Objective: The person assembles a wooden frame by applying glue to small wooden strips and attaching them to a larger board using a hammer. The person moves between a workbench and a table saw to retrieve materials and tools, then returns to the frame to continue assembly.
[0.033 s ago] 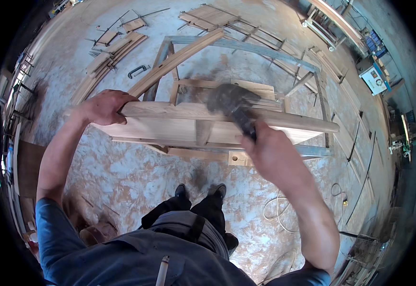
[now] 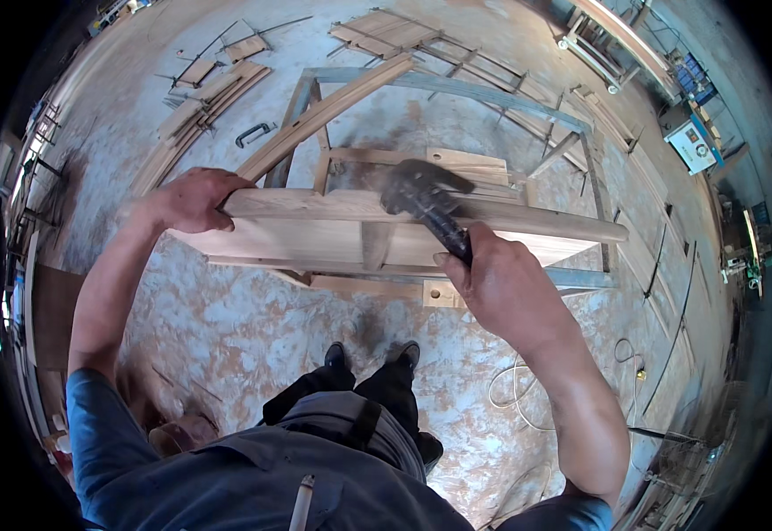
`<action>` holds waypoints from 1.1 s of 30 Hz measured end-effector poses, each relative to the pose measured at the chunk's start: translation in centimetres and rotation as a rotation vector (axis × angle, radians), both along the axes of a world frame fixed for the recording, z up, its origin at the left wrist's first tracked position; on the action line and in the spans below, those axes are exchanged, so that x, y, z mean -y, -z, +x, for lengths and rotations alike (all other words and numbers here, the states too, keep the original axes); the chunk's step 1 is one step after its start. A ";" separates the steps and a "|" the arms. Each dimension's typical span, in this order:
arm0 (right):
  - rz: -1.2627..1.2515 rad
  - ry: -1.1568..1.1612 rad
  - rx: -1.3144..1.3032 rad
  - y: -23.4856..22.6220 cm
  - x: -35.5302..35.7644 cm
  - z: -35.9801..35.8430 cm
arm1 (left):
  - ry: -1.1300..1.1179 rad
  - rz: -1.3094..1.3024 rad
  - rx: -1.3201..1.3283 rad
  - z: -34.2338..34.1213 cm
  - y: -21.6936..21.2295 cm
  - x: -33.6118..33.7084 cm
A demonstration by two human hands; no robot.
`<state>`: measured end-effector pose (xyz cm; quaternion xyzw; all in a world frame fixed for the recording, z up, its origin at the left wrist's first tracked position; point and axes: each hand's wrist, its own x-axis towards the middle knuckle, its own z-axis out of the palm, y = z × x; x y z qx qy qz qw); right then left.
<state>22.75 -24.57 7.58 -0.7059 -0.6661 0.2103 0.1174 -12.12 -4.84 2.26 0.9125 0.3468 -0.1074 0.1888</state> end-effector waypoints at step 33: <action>0.129 0.852 -1.418 9.2 10.7 2.3 | 0.024 0.229 0.207 -3.1 3.6 14.3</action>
